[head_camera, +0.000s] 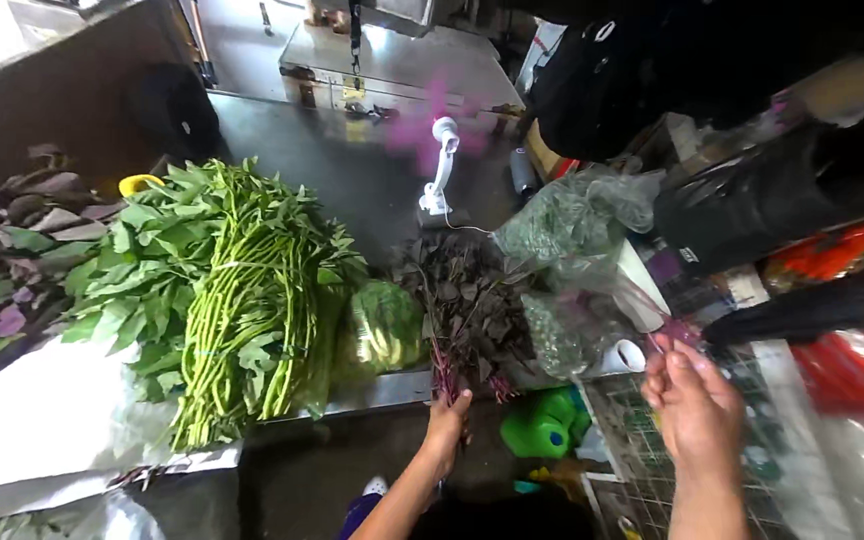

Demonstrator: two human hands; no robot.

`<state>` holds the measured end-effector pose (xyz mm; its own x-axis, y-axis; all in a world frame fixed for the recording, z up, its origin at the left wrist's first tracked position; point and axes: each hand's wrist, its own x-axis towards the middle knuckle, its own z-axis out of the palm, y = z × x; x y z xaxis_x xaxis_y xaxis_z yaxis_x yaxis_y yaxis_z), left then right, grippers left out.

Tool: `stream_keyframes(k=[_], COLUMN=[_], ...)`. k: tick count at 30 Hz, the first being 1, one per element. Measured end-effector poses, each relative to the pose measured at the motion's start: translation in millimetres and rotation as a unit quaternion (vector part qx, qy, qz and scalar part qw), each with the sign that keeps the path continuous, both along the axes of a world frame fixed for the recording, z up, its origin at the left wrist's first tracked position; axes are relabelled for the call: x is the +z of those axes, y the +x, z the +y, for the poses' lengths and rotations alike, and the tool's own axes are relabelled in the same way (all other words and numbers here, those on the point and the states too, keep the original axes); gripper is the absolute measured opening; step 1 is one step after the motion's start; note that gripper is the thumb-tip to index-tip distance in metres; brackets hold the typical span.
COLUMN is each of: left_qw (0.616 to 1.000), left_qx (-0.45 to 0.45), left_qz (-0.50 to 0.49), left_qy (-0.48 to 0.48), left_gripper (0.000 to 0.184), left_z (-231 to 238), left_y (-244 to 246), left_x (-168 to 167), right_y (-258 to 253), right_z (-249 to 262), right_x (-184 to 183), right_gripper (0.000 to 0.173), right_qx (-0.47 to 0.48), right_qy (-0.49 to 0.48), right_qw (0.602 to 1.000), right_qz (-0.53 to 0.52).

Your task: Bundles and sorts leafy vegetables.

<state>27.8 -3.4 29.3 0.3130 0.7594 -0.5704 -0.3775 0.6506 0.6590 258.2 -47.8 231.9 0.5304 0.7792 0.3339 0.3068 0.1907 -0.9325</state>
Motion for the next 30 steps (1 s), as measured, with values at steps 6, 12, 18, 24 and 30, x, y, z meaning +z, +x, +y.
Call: stream_keyframes(k=[6,12,18,24,30], left_qw=[0.995,0.999,0.968,0.859,0.794], left_qx=[-0.041,-0.010,-0.008,-0.116,-0.155], left_qz=[-0.088,-0.035,0.160,0.332,0.435], left_qy=[-0.026,-0.031,0.194,0.372,0.395], left_gripper=[0.029,0.051,0.031,0.027,0.019], left_z=[-6.7,-7.6,10.2,16.5,-44.2], left_y=[23.4,36.0,-4.5,-120.0,-193.7], left_x=[26.6,19.7,34.6,160.5,260.5], right_y=[-49.2,-121.2,-127.3,-112.4,-94.2], right_z=[28.2,-10.8,-52.6,-73.8,-54.9], right_x=[-41.2,-149.4,-134.3,-108.2,-48.8], right_gripper=[0.038,0.029,0.034,0.039,0.025], right_qx=[0.060,0.128,0.256,0.409,0.398], right_qy=[-0.227,-0.311,-0.315,-0.302,0.068], right_qw=[0.952,0.900,0.890,0.852,0.900], right_qz=[-0.199,-0.277,-0.207,-0.128,-0.165])
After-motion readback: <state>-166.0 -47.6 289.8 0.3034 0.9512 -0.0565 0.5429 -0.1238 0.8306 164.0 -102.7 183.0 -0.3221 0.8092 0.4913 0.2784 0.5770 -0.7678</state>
